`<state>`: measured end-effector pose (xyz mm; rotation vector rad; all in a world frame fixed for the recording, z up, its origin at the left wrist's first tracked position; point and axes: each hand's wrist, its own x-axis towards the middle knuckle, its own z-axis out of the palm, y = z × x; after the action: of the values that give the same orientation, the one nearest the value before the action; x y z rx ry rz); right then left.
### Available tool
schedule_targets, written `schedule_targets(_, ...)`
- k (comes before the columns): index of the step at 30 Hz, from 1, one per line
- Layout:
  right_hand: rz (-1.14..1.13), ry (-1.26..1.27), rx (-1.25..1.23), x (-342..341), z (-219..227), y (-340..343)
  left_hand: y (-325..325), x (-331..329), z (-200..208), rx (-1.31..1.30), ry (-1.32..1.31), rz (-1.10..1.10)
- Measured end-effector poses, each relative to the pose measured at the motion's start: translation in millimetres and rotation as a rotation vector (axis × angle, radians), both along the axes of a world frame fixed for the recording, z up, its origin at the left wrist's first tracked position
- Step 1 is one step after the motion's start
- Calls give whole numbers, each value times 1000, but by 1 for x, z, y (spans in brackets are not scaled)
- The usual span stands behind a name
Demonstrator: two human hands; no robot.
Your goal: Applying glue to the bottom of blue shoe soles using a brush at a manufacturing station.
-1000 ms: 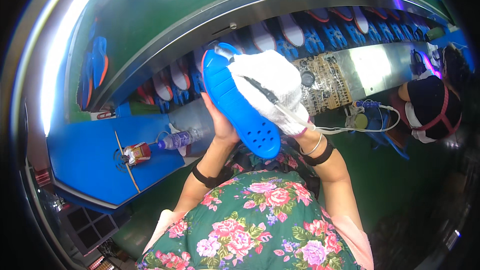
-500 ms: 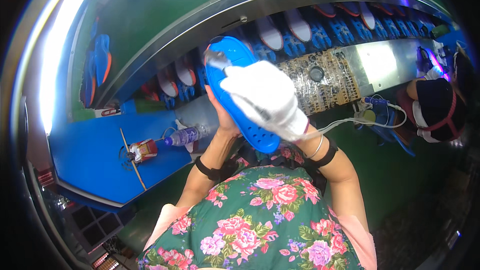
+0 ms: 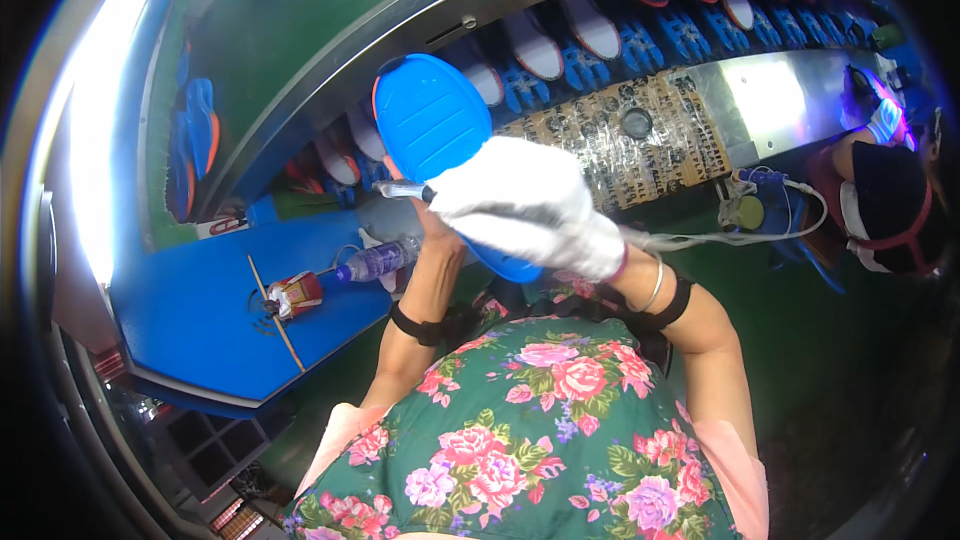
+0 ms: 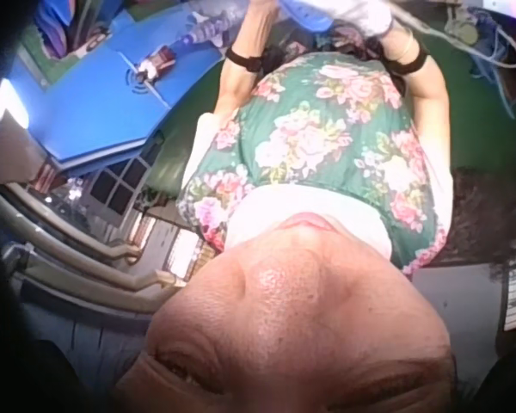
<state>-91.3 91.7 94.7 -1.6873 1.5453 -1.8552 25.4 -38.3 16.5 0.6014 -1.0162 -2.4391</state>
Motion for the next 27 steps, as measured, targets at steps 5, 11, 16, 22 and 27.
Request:
schedule_targets(5,-210,139,34,-4,-2,6,1,-14,2,38,6,85)
schedule_targets(11,-26,7,31,-2,-7,11,-19,-15,-15,227,261,-136)
schedule_targets(16,-193,394,22,3,-9,14,-24,-21,-1,225,353,-183)
schedule_targets(22,-36,120,48,4,-9,13,-42,-14,-22,320,417,-226)
schedule_targets(27,-129,365,15,17,-18,14,-44,-19,-13,321,419,-173)
